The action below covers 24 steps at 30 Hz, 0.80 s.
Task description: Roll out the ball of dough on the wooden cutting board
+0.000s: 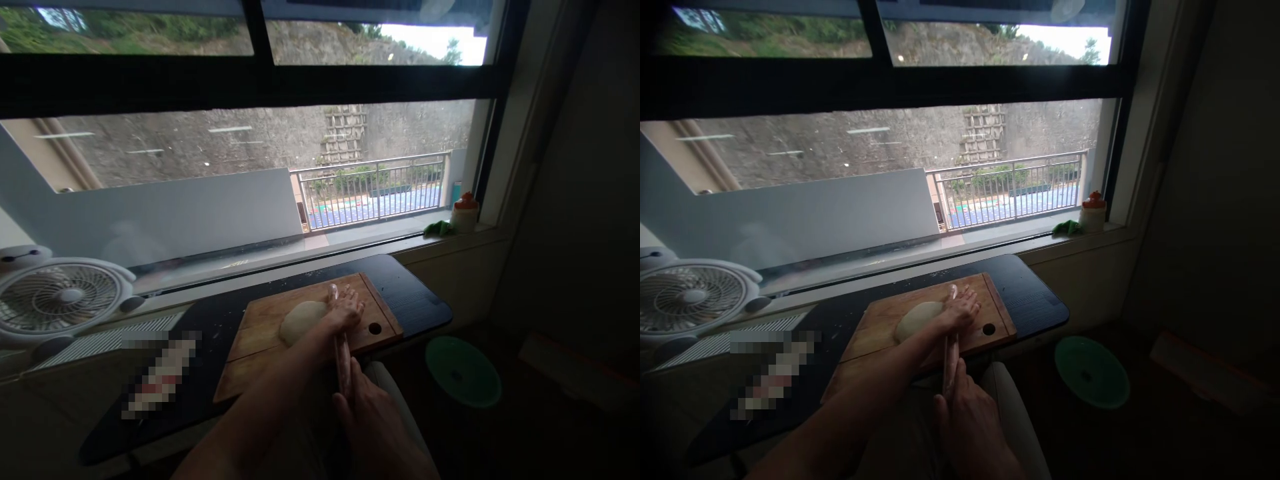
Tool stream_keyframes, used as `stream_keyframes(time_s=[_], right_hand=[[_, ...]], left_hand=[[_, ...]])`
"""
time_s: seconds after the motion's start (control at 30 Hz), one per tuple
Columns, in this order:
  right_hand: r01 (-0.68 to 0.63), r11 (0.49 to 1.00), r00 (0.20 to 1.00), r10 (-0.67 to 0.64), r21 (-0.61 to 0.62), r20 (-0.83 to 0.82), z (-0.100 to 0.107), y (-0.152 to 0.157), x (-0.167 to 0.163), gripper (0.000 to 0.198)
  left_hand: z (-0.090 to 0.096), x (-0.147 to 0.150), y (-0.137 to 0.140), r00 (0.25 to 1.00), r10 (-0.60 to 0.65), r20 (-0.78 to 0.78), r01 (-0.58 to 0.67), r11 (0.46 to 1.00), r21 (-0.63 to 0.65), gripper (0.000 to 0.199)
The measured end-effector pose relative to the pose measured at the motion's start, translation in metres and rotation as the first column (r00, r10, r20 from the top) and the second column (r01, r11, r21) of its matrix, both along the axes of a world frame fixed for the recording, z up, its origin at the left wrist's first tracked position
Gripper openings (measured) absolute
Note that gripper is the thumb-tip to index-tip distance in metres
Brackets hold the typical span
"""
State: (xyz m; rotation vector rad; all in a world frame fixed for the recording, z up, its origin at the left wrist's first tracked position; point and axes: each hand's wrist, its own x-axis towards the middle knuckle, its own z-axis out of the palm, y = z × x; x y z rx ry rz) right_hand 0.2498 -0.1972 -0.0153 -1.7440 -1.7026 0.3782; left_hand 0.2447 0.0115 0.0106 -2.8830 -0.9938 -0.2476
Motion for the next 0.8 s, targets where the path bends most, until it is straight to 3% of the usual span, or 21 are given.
stream_keyframes(time_s=[0.1, 0.3, 0.4, 0.53, 0.8], right_hand=[[-0.037, 0.999, 0.999, 0.037, -0.006, 0.003, -0.001, 0.002, -0.007, 0.059], [-0.093, 0.996, 0.995, 0.093, -0.004, 0.030, 0.007, 0.008, -0.032, 0.061], [-0.104, 0.994, 0.994, 0.104, 0.012, 0.016, 0.010, 0.008, -0.035, 0.064], [-0.079, 0.997, 0.997, 0.079, 0.003, 0.000, 0.007, 0.005, -0.029, 0.060], [-0.067, 0.998, 0.996, 0.068, 0.017, -0.050, 0.010, -0.001, -0.015, 0.050]], left_hand=[[0.002, -0.014, 0.004, 0.998, 0.061, 0.002, -0.060, 0.998, -0.030, 0.045], [0.016, -0.071, 0.006, 0.991, 0.118, -0.062, -0.121, 0.992, -0.049, 0.047], [0.017, -0.080, 0.002, 0.991, 0.127, -0.051, -0.128, 0.992, -0.021, 0.047], [0.011, -0.068, -0.001, 0.993, 0.115, -0.030, -0.115, 0.993, -0.020, 0.047], [-0.006, -0.012, -0.008, 0.998, 0.052, 0.041, -0.049, 0.997, -0.064, 0.050]])
